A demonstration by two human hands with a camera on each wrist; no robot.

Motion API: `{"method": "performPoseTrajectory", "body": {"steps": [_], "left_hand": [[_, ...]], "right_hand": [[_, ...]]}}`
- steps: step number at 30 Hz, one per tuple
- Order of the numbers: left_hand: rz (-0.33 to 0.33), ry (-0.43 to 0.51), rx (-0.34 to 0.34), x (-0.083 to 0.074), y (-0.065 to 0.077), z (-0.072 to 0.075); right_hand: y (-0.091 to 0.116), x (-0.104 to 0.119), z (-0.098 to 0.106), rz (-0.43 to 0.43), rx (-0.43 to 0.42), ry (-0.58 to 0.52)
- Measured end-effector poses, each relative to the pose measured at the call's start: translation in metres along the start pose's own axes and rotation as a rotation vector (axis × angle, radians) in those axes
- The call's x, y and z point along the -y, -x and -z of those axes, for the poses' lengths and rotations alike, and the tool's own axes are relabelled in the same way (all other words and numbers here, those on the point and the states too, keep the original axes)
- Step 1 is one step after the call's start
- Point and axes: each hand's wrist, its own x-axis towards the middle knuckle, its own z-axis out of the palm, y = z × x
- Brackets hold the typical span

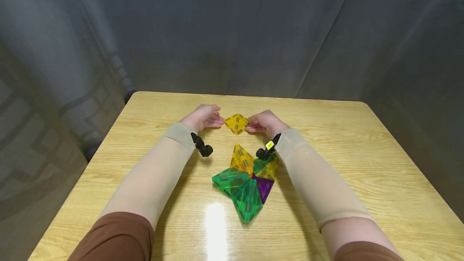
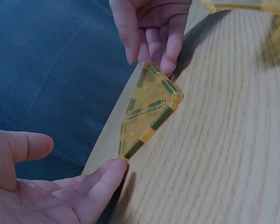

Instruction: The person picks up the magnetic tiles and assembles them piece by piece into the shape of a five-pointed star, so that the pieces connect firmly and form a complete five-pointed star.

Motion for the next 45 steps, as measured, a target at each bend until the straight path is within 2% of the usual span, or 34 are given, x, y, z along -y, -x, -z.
{"method": "performPoseTrajectory", "body": {"steps": [3, 7, 17, 23, 27, 32, 36, 39, 45], "left_hand": [[-0.004, -0.003, 0.005, 0.001, 0.001, -0.002], [-0.008, -0.010, 0.001, 0.003, 0.002, -0.004], [-0.023, -0.086, 0.012, 0.005, 0.001, -0.008], [-0.004, -0.097, 0.040, 0.007, 0.002, -0.012], [-0.004, -0.088, 0.101, 0.010, 0.004, -0.015], [-0.017, -0.005, 0.252, 0.013, 0.004, -0.024], [-0.067, 0.029, 0.352, 0.013, 0.007, -0.031], [-0.086, 0.031, 0.368, 0.012, 0.009, -0.032], [-0.098, 0.011, 0.340, 0.014, 0.009, -0.029]], "right_hand": [[-0.002, 0.000, -0.003, -0.010, -0.006, 0.055], [-0.002, 0.000, -0.005, -0.027, -0.015, 0.074], [0.004, 0.001, -0.001, 0.044, 0.015, -0.025], [0.010, 0.006, -0.001, 0.035, 0.015, -0.069], [0.014, 0.007, -0.002, 0.041, 0.036, -0.072], [0.021, 0.009, -0.004, 0.099, 0.117, -0.045], [0.026, 0.011, -0.007, 0.163, 0.190, -0.057], [0.028, 0.011, -0.007, 0.193, 0.216, -0.072], [0.029, 0.009, -0.001, 0.229, 0.240, -0.074]]}}
